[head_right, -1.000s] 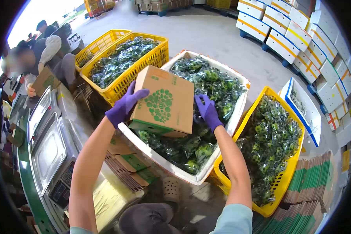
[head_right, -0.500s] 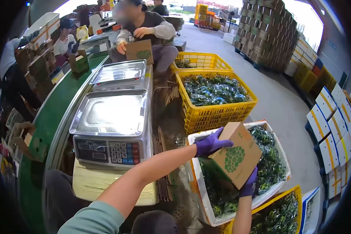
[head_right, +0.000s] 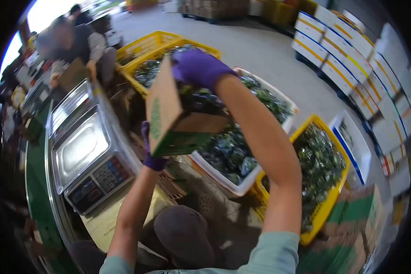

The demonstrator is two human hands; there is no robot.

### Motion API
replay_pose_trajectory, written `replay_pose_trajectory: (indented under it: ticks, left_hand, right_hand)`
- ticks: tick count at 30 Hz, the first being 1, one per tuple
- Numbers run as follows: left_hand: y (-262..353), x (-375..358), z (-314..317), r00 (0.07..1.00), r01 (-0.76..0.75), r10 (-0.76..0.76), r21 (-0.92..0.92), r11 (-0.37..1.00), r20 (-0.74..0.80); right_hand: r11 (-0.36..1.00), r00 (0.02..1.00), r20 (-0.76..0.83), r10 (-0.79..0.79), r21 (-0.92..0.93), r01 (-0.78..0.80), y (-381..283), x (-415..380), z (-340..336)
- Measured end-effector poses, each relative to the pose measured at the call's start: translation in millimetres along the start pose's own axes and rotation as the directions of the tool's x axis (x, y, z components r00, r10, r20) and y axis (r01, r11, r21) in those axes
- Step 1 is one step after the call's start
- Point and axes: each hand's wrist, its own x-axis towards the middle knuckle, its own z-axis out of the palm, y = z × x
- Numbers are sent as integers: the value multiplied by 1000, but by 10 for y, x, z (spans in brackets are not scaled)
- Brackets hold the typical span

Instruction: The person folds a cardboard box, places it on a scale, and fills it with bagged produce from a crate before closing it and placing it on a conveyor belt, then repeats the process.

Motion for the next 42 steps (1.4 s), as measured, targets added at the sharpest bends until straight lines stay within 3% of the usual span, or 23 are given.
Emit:
replay_pose_trajectory:
  ticks: [1,3,4,5,6,7,8,10,12,14,15,21,23,25,28,30,32,35,36,37,40,41,42]
  left_hand:
    - [-56,-76,-32,997,-39,42,49,998,-64]
    - [1,-73,-419,995,27,-23,-43,999,97]
    - [-16,-124,-410,994,28,-23,-44,999,110]
    - [-20,-193,-417,998,32,-32,-1,999,63]
    - [-15,-257,-432,999,34,-34,40,999,14]
    - [-45,-217,-578,993,-36,34,-19,999,-115]
    - [-88,-254,-565,990,-50,43,-47,998,-136]
    - [-159,-301,-661,987,-74,61,-82,994,-150]
    - [-129,-287,-912,988,-134,129,-56,989,-90]
    - [-84,-322,-1021,988,-123,121,-9,992,-92]
    - [-76,-344,-873,987,-111,109,-12,994,-116]
    - [-113,-378,-615,992,-88,88,-3,996,-94]
    - [-158,-370,-795,991,-131,129,58,990,37]
    - [-185,-396,-779,982,-166,157,81,983,106]
    - [-112,-488,-260,948,21,57,-241,970,312]
    - [-84,-515,-318,989,-91,99,-71,993,111]
    - [-79,-590,-188,999,-34,42,-225,974,32]
    - [-29,-619,-275,983,-14,47,-185,983,177]
    - [-15,-631,-279,986,36,13,-287,957,166]
    - [-7,-639,-283,987,88,-27,-386,918,161]
    - [30,-661,-288,984,84,-10,-409,909,180]
    - [21,-681,-276,987,84,-11,-455,886,159]
    - [-37,-648,-397,987,89,-15,-463,882,163]
  right_hand:
    - [954,955,-73,288,105,-280,-297,-16,-331]
    - [932,844,-461,275,343,-116,-301,-56,-468]
    - [764,707,-491,509,636,-109,-310,-158,-472]
    - [921,645,-671,365,359,-149,-70,-326,-342]
    - [976,735,-662,146,-23,-215,164,-599,-174]
    - [779,506,-594,626,510,-364,215,-773,91]
    - [621,493,-380,783,526,-581,321,-1030,355]
    - [473,451,-146,881,340,-813,840,-1786,1626]
    - [92,177,307,935,273,-958,541,-2170,1954]
    - [15,-44,405,913,-142,-990,172,-2180,2179]
    - [9,-67,363,929,-204,-979,126,-2104,2135]
    - [43,-42,333,942,-242,-969,553,-2212,2204]
    - [143,16,419,908,-273,-951,610,-2237,2082]
    - [287,191,367,910,-225,-931,623,-2390,2079]
    - [312,251,339,907,-138,-940,588,-2513,2242]
    - [304,230,384,894,-146,-941,544,-2498,2230]
    - [327,286,334,898,-72,-942,541,-2585,2265]
    - [347,365,211,907,120,-930,575,-2754,2338]
    - [295,343,240,908,214,-931,593,-2776,2297]
    - [378,404,62,913,248,-892,643,-2892,2434]
    - [252,288,-5,957,499,-829,582,-2823,2079]
    - [321,282,-159,946,570,-757,726,-2895,2176]
    - [288,251,-156,955,686,-669,861,-2928,2109]
